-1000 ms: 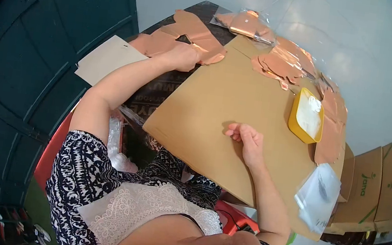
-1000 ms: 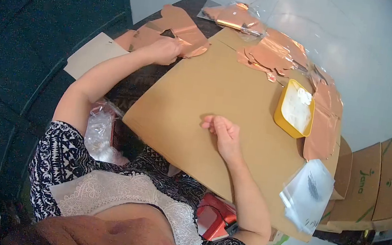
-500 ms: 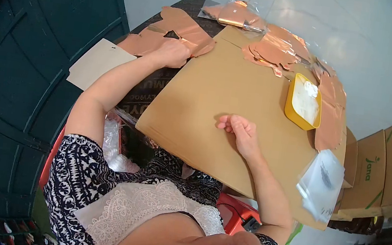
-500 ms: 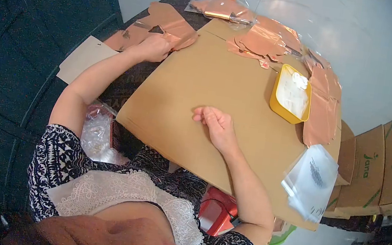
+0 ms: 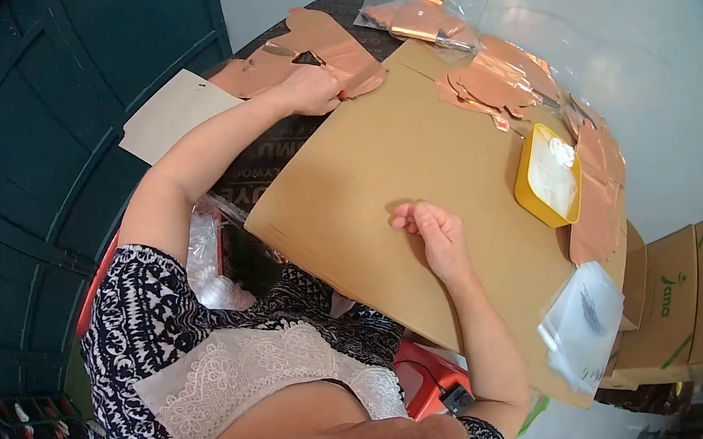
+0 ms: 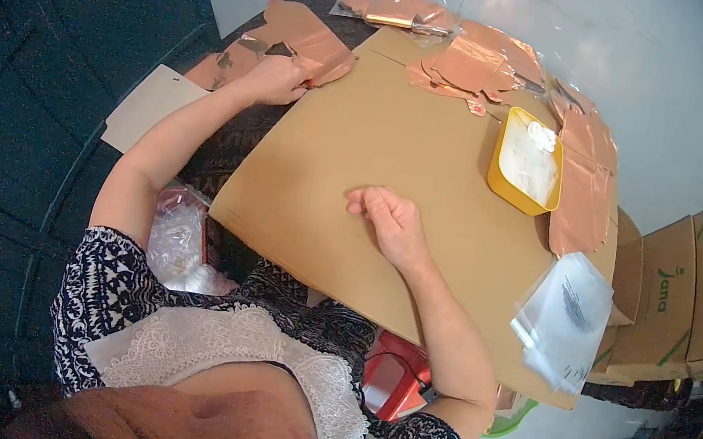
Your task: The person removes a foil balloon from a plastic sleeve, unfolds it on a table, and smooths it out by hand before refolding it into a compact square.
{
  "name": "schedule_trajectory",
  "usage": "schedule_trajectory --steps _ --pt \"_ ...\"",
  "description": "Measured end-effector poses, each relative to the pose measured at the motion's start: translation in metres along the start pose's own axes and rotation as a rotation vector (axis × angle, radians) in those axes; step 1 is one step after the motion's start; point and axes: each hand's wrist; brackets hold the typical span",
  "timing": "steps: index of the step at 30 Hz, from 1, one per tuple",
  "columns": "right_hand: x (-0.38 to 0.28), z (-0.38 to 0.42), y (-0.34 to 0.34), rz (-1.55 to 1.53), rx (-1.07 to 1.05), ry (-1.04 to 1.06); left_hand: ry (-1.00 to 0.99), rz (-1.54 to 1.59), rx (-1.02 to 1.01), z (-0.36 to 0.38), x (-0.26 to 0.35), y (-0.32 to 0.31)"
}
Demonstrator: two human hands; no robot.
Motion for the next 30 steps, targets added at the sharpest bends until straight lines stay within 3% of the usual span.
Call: schedule_trajectory --steps 6,12,15,24,30 --pt "0.0 -0.001 0.001 0.009 -0.002 0.007 0.069 -0.11 0.166 -0.003 -0.003 -0.028" --pt "0.0 -0.001 0.002 0.037 -0.003 0.003 0.355 0.218 0.214 -0.01 -0.006 -0.045" --pt "0.001 0.0 0.0 0.045 -0.004 0.005 0.509 0.277 0.131 -0.01 -0.002 -0.034" --pt "0.001 -0.001 -0.002 0.043 -0.003 0.0 0.528 0.348 0.02 -0.013 -0.015 -0.02" --pt "0.0 -0.003 -0.002 0.16 -0.008 0.062 0.553 0.703 -0.05 -0.014 -0.039 -0.019"
Point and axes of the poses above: each hand's wrist, its own z-axis away from the middle knuckle, its own y-axis out of the back of the hand, x = y × z, and after that the axes turned 11 degrees about -z, right-handed
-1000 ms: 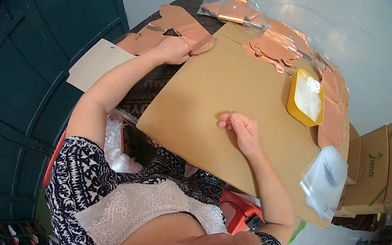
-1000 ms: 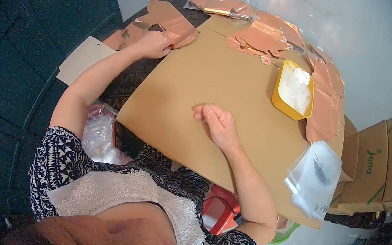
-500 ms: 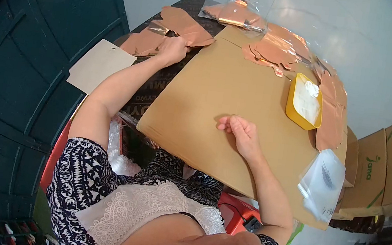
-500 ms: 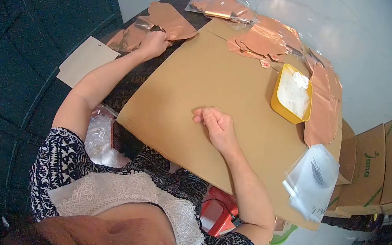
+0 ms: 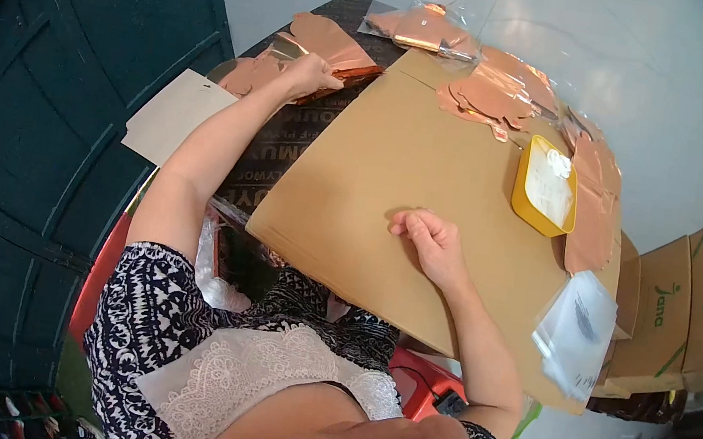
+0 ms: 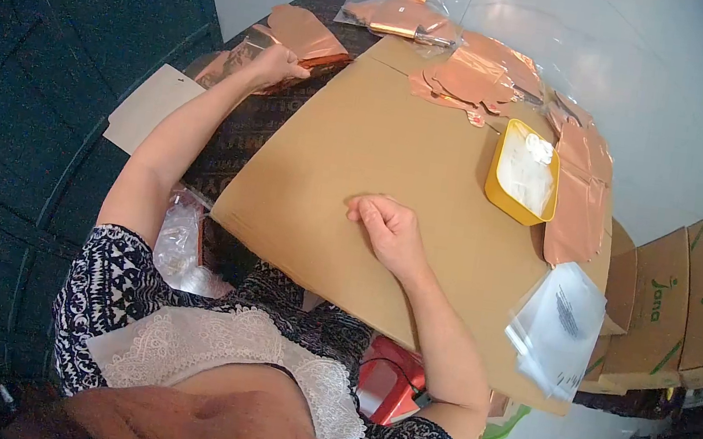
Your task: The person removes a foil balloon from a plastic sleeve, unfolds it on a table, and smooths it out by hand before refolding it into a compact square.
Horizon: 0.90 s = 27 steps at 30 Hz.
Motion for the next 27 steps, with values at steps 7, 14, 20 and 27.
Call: schedule_trajectory --steps 7,14,20,27 --pt "-0.004 0.0 -0.004 0.02 0.001 0.026 -0.022 -0.027 -0.043 -0.009 -0.008 0.0" --pt "-0.005 -0.001 -0.005 0.071 0.002 0.029 -0.039 0.216 -0.146 0.0 -0.001 0.017" --pt "0.0 -0.002 -0.004 0.124 0.002 0.078 -0.038 0.378 -0.231 -0.029 -0.037 0.012" --pt "0.0 -0.002 -0.007 0.1 0.007 0.066 -0.036 -0.131 0.324 -0.062 -0.027 0.053"
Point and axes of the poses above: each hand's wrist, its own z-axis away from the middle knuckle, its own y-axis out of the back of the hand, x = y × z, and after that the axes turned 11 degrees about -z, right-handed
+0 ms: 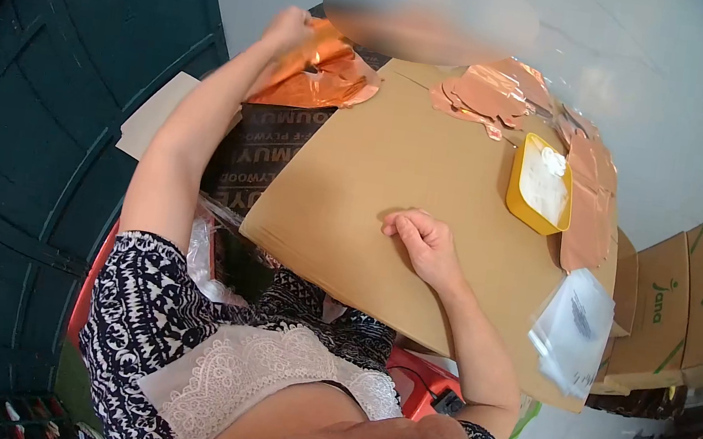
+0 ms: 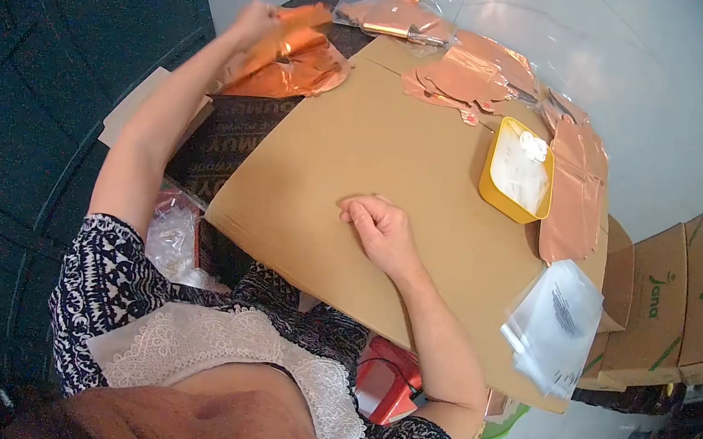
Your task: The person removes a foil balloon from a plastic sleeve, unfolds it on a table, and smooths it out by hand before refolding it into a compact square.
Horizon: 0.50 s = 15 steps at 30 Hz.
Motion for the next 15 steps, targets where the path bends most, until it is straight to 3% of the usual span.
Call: schedule_trajectory --steps 4,7,10,13,15 --pt "0.0 0.0 -0.001 -0.01 0.007 -0.01 -0.041 -0.206 0.535 -0.042 0.013 0.061" --pt "-0.001 0.001 0.001 -0.01 -0.016 -0.036 0.105 -0.09 0.805 -0.03 0.052 0.102" --pt "0.0 0.0 0.002 -0.02 -0.022 -0.052 -0.2 -0.408 0.543 -0.037 0.037 0.103" --pt "0.002 -0.002 0.004 -0.007 -0.03 -0.032 -0.03 -0.142 0.825 -0.028 0.073 0.133" --pt "0.002 -0.001 0.003 -0.002 -0.026 -0.039 -0.134 -0.047 0.922 -0.03 0.09 0.156"
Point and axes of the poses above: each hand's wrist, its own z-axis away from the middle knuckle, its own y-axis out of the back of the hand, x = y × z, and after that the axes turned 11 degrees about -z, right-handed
